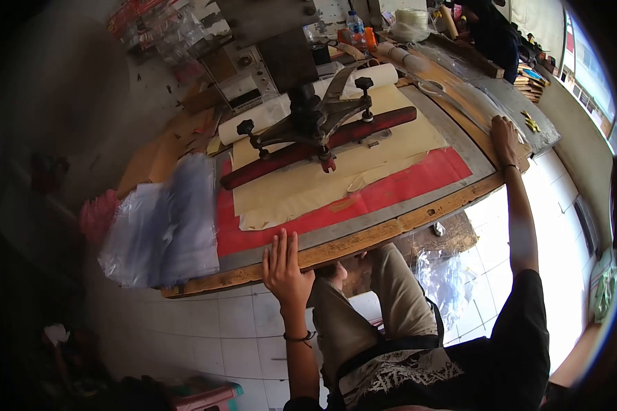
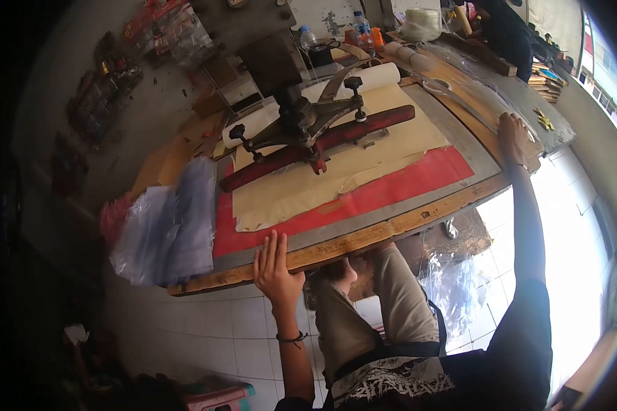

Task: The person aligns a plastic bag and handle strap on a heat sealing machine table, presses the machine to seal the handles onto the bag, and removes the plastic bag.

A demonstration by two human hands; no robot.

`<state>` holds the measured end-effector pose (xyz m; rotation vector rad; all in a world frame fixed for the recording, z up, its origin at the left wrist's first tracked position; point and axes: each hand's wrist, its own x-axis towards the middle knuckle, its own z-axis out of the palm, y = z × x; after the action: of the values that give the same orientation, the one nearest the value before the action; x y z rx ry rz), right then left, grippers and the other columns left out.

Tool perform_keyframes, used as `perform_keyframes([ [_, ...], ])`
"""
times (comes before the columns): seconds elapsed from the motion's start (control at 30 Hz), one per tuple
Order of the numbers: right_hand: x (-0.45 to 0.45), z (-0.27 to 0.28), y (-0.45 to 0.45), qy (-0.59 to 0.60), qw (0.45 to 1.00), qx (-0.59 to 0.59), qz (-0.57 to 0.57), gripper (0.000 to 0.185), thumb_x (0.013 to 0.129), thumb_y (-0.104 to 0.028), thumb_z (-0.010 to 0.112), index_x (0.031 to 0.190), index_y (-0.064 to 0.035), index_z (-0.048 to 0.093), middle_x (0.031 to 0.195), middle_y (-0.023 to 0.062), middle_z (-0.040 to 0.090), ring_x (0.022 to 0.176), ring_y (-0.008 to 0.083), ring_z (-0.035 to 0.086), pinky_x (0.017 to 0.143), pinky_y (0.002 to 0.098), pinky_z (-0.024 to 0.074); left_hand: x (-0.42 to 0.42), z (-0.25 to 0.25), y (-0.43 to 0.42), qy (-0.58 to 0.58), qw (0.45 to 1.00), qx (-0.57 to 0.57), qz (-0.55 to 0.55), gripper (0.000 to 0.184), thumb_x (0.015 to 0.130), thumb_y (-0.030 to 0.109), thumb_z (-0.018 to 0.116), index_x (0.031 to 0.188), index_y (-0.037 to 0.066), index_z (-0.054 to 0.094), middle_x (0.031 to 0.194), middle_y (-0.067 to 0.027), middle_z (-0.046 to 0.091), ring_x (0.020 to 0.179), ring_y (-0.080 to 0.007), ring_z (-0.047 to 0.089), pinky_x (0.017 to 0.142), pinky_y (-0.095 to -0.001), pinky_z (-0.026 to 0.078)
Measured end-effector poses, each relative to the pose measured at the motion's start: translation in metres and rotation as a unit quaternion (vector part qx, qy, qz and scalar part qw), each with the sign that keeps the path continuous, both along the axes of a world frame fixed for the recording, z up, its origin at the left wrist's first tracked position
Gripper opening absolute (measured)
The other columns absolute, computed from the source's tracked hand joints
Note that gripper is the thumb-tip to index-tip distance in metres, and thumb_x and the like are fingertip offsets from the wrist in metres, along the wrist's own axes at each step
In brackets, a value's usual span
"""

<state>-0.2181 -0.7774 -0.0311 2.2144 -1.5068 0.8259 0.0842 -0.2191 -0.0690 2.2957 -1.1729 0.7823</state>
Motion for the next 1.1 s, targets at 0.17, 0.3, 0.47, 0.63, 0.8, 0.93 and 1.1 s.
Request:
perform_keyframes([
  [0.17, 0.006, 0.001, 0.007, -0.012, 0.998, -0.043, -0.043, 0.015, 0.096, -0.013, 0.05, 0.102, -0.0039, 0.06, 0.096, 0.0213, 0.068, 0.093, 0.0405, 0.066, 0.078, 0.0505, 0.051, -0.001, -0.003, 0.001, 0.001, 1.0, -0.01, -0.006, 0.082, 0.057, 0.004, 0.077, 0.136, 0.015, 0.058, 0.146, -0.006, 0.053, 0.133, -0.0252, 0.051, 0.112, -0.0449, 0.039],
  [0.3, 0.004, 0.012, 0.004, -0.131, 0.987, -0.091, 0.004, 0.021, 0.1, -0.015, 0.047, 0.116, -0.0069, 0.058, 0.102, 0.0176, 0.071, 0.094, 0.0372, 0.068, 0.077, 0.0483, 0.0516, -0.002, 0.002, 0.003, 0.024, 1.0, 0.009, -0.009, 0.079, 0.061, 0.003, 0.077, 0.137, 0.013, 0.057, 0.148, -0.0065, 0.05, 0.135, -0.0262, 0.049, 0.112, -0.0454, 0.037],
  [0.47, 0.027, 0.059, 0.046, -0.274, 0.937, -0.127, 0.175, 0.029, 0.103, -0.014, 0.05, 0.13, -0.0102, 0.059, 0.108, 0.0092, 0.073, 0.091, 0.0216, 0.071, 0.075, 0.0356, 0.0552, -0.002, 0.04, 0.022, 0.118, 0.983, 0.085, -0.108, 0.069, 0.074, 0.015, 0.078, 0.139, 0.009, 0.055, 0.15, -0.0112, 0.047, 0.137, -0.0293, 0.045, 0.115, -0.0487, 0.03],
  [0.63, 0.08, 0.125, 0.2, -0.198, 0.866, -0.013, 0.459, 0.02, 0.095, -0.003, 0.063, 0.113, -0.0049, 0.071, 0.09, 0.0055, 0.071, 0.078, 0.0081, 0.066, 0.064, 0.0224, 0.0508, 0.004, 0.13, 0.016, 0.194, 0.943, 0.01, -0.271, 0.053, 0.088, 0.019, 0.072, 0.137, 0.004, 0.056, 0.133, -0.0179, 0.06, 0.124, -0.0333, 0.057, 0.104, -0.044, 0.043],
  [0.8, 0.145, 0.141, 0.288, -0.062, 0.761, -0.022, 0.645, 0.009, 0.08, -0.007, 0.079, 0.086, -0.0042, 0.073, 0.075, 0.0052, 0.069, 0.061, 0.0181, 0.065, 0.05, 0.0311, 0.0464, -0.015, 0.166, -0.073, 0.202, 0.915, -0.036, -0.348, 0.035, 0.095, 0.017, 0.065, 0.126, 0.001, 0.063, 0.107, -0.0209, 0.069, 0.099, -0.0286, 0.07, 0.085, -0.0366, 0.053],
  [0.93, 0.174, 0.136, 0.269, 0.089, 0.736, 0.111, 0.662, 0.007, 0.084, -0.013, 0.075, 0.089, -0.008, 0.073, 0.077, 0.0069, 0.071, 0.071, 0.023, 0.069, 0.063, 0.0343, 0.0522, 0.021, 0.162, -0.108, 0.297, 0.858, 0.252, -0.334, 0.025, 0.1, 0.015, 0.055, 0.115, -0.001, 0.066, 0.085, -0.0178, 0.072, 0.08, -0.0288, 0.072, 0.076, -0.0383, 0.053],
  [1.1, 0.208, 0.097, 0.216, 0.172, 0.64, 0.349, 0.662, 0.007, 0.087, -0.013, 0.072, 0.093, -0.0085, 0.074, 0.077, 0.0078, 0.07, 0.074, 0.0255, 0.068, 0.067, 0.0358, 0.0529, 0.083, 0.118, -0.119, 0.304, 0.826, 0.315, -0.354, 0.021, 0.1, 0.016, 0.053, 0.106, 0.002, 0.068, 0.096, -0.0162, 0.072, 0.081, -0.034, 0.068, 0.073, -0.0406, 0.052],
])
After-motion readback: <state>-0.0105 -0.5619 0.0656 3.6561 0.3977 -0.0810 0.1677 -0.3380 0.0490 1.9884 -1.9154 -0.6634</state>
